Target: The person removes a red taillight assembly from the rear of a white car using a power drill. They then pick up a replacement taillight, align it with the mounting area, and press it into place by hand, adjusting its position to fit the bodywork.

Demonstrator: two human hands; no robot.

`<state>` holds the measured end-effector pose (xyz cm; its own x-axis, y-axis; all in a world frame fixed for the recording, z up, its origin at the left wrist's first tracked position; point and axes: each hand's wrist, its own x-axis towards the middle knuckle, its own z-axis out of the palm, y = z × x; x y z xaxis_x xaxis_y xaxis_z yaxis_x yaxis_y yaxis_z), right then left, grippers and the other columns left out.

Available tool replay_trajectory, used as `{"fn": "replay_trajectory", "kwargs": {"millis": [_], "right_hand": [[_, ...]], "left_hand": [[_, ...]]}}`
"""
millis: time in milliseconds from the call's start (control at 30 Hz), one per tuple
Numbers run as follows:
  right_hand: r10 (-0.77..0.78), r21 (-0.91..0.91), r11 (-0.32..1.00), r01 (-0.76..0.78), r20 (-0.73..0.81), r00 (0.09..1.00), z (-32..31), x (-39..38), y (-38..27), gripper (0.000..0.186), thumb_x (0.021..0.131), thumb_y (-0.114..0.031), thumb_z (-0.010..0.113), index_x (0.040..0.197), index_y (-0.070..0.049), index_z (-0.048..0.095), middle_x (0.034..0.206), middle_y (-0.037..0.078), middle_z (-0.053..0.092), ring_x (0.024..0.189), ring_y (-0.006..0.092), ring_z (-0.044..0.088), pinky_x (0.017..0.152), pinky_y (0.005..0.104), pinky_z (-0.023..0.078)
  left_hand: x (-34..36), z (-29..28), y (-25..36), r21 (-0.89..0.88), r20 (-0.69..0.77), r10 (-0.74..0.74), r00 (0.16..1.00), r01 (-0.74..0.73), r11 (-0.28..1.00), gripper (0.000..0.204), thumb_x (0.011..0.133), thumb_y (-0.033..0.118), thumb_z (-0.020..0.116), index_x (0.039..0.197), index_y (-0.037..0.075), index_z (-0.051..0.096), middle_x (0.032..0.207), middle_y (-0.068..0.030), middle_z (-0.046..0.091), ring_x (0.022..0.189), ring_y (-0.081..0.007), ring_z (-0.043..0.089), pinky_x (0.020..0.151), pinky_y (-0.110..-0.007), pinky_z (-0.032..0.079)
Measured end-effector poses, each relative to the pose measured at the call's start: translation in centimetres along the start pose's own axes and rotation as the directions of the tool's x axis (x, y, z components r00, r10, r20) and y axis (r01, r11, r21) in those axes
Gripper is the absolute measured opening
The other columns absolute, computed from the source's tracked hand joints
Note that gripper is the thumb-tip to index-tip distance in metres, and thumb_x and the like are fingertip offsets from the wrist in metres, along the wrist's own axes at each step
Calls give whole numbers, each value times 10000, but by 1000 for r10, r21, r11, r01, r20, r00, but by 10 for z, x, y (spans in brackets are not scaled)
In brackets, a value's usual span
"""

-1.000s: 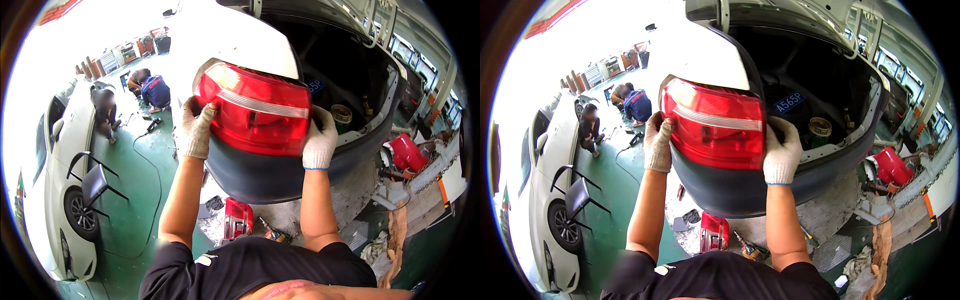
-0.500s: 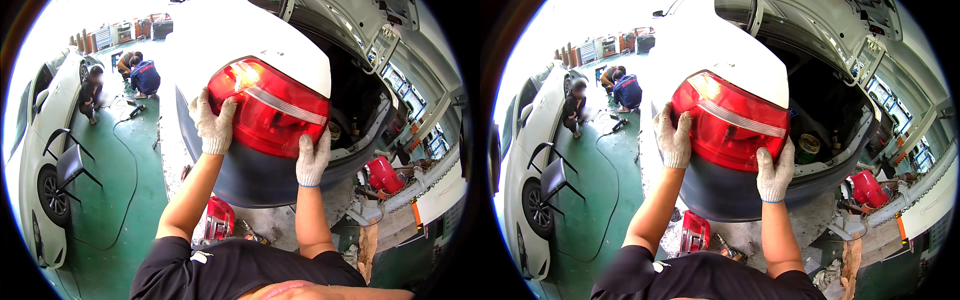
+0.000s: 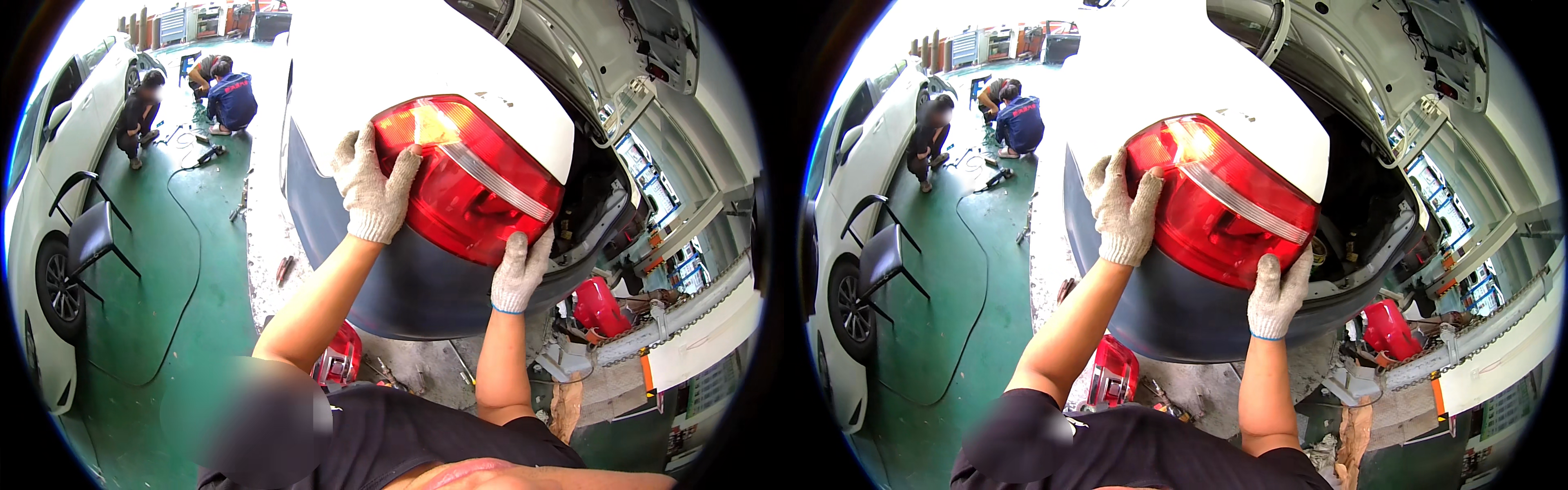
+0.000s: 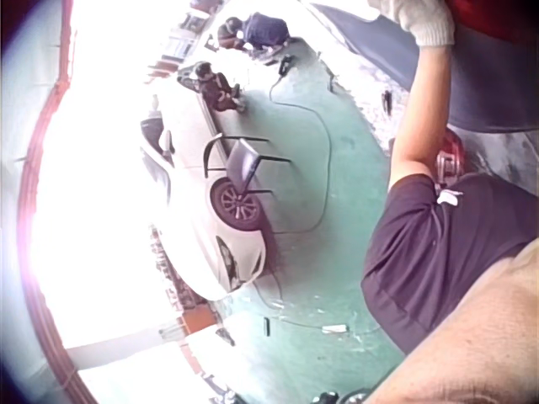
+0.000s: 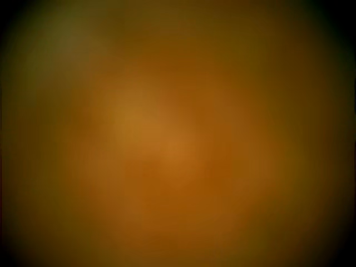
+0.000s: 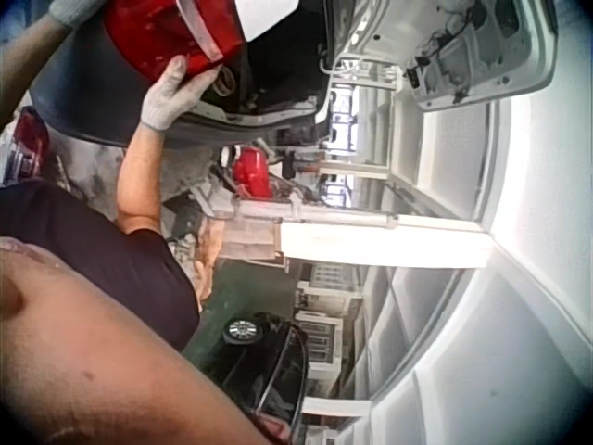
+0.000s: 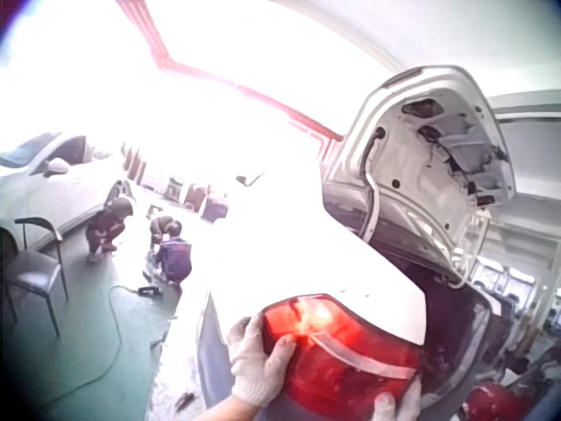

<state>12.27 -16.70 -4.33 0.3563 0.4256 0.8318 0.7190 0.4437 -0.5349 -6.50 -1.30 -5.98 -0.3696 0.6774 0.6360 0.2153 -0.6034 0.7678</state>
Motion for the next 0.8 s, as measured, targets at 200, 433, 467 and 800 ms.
{"fn": "replay_trajectory", "kwargs": {"millis": [200, 433, 467, 800], "right_hand": [[32, 23, 999, -33, 66, 997, -4, 2, 5, 1015, 983, -592, 766, 1623, 75, 348, 1492, 202, 547, 1337, 293, 542, 1173, 425, 427], [-60, 73, 996, 53, 96, 994, -3, 11, 7, 1019, 976, -587, 780, 1620, 66, 337, 1492, 191, 541, 1347, 280, 525, 1197, 430, 398], [-63, 60, 997, 57, 93, 994, -4, 12, 4, 1017, 976, -580, 783, 1620, 67, 335, 1494, 190, 541, 1347, 279, 526, 1198, 429, 398], [-45, 85, 996, 34, 128, 991, 2, 13, -8, 1041, 958, -503, 842, 1624, 78, 293, 1519, 185, 519, 1342, 255, 529, 1182, 416, 430]], "left_hand": [[1, 4, -3, -29, -35, 60, 998, -61, 998, 795, 936, 458, 814, 1482, -68, 575, 1429, -300, 566, 1330, -464, 528, 1163, -540, 419], [4, 4, -5, -91, 70, 46, 996, -39, 995, 785, 1029, 403, 715, 1575, -100, 459, 1608, -355, 444, 1490, -505, 439, 1254, -531, 360], [5, 4, -4, -101, 88, 42, 995, -33, 994, 796, 1036, 410, 702, 1590, -97, 438, 1625, -358, 424, 1508, -507, 424, 1262, -530, 352], [8, -4, -14, -82, 178, 53, 982, -39, 996, 774, 1075, 369, 642, 1645, -70, 359, 1692, -340, 347, 1528, -499, 428, 1259, -486, 370]]}}
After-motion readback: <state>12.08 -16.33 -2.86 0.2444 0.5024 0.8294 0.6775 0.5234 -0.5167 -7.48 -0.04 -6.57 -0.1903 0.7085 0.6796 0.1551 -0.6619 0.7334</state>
